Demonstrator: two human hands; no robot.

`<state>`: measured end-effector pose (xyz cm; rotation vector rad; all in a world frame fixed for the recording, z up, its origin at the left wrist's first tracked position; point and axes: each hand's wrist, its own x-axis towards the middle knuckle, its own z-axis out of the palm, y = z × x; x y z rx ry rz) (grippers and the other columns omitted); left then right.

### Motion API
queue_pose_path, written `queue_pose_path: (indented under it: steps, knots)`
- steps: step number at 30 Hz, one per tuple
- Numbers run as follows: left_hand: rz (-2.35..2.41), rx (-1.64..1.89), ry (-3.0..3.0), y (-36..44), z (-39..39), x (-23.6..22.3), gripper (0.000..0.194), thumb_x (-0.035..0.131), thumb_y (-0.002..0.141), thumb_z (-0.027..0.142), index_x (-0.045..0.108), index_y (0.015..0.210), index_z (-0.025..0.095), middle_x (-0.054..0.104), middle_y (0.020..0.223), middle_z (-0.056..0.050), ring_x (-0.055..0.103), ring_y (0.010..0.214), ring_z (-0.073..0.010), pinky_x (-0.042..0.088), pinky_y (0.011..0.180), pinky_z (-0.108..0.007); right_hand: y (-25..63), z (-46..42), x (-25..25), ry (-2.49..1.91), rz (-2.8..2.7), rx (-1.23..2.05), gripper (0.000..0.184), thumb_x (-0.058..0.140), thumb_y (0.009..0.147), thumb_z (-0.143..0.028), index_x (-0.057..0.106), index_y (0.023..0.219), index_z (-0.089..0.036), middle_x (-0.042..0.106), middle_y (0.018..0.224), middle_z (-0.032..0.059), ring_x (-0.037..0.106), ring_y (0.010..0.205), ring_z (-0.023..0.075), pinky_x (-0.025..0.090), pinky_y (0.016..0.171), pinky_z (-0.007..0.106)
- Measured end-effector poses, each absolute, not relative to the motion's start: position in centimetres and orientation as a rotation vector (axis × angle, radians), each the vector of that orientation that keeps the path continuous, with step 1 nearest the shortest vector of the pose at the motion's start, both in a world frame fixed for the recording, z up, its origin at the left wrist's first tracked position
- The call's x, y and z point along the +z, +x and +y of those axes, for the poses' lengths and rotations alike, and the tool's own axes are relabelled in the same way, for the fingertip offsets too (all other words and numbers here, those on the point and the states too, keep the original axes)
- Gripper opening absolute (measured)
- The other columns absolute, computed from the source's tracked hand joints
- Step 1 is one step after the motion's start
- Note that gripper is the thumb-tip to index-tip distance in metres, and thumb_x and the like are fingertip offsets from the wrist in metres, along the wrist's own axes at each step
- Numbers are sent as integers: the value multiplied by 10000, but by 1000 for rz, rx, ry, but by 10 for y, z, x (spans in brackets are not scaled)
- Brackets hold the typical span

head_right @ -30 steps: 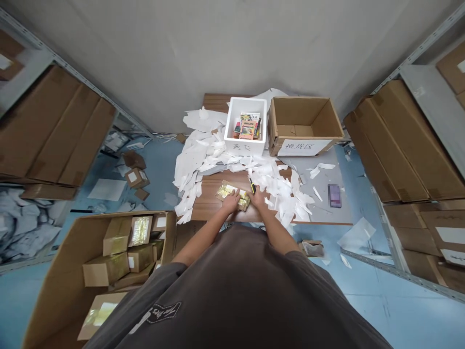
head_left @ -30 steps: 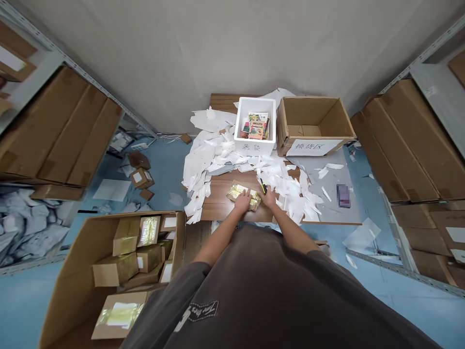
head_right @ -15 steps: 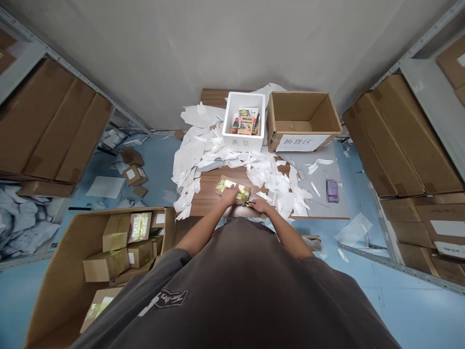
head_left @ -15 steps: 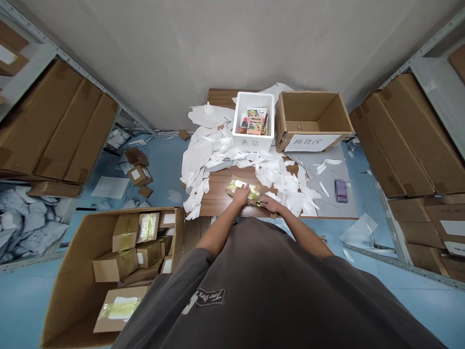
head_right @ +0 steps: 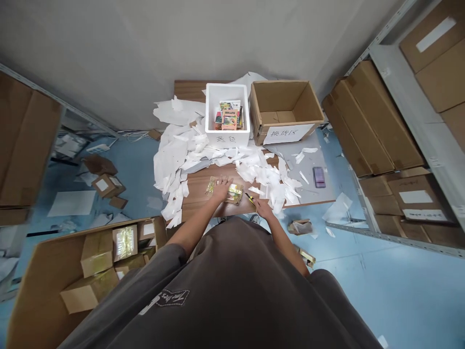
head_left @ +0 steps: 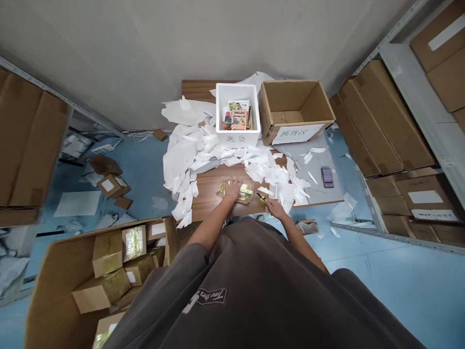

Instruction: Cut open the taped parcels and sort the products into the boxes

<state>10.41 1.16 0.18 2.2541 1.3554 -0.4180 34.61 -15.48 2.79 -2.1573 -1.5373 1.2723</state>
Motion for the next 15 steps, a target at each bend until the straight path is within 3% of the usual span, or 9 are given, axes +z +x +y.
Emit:
queue_pose_path:
  steps: [3, 6, 11, 15]
  knots:
    - [1313, -391, 2298, 101, 13, -3, 895, 808, 929, 398, 397, 1724, 363, 381, 1792, -123, 142, 1708, -411, 168, 1345, -669, 333, -148, 30, -2145, -1607, 1250, 356, 548, 1099, -471, 753, 1314, -276, 796, 1278, 64, 724, 1191, 285, 539, 1022, 367]
    - [1253, -319, 2361, 94, 10, -6, 778, 677, 1018, 411, 385, 1734, 331, 396, 1783, -135, 143, 1713, -393, 169, 1346, -670, 324, -144, 30, -2235, -1688, 1163, 369, 612, 1078, -471, 725, 1378, -288, 768, 1361, 75, 705, 1248, 306, 535, 1055, 389]
    - [1230, -160, 2392, 80, -2, -9, 666, 530, 1092, 451, 393, 1731, 324, 419, 1774, -123, 194, 1710, -368, 164, 1357, -644, 310, -131, 27, -2270, -1837, 997, 423, 718, 1028, -504, 712, 1376, -264, 728, 1360, 146, 643, 1288, 355, 492, 1080, 413]
    - [1255, -84, 2365, 74, -11, -8, 678, 598, 1065, 416, 424, 1715, 332, 426, 1771, -114, 223, 1706, -363, 158, 1368, -630, 300, -120, 20, -2386, -1671, 903, 522, 799, 961, -530, 675, 1396, -269, 721, 1250, 161, 634, 1222, 358, 481, 1007, 393]
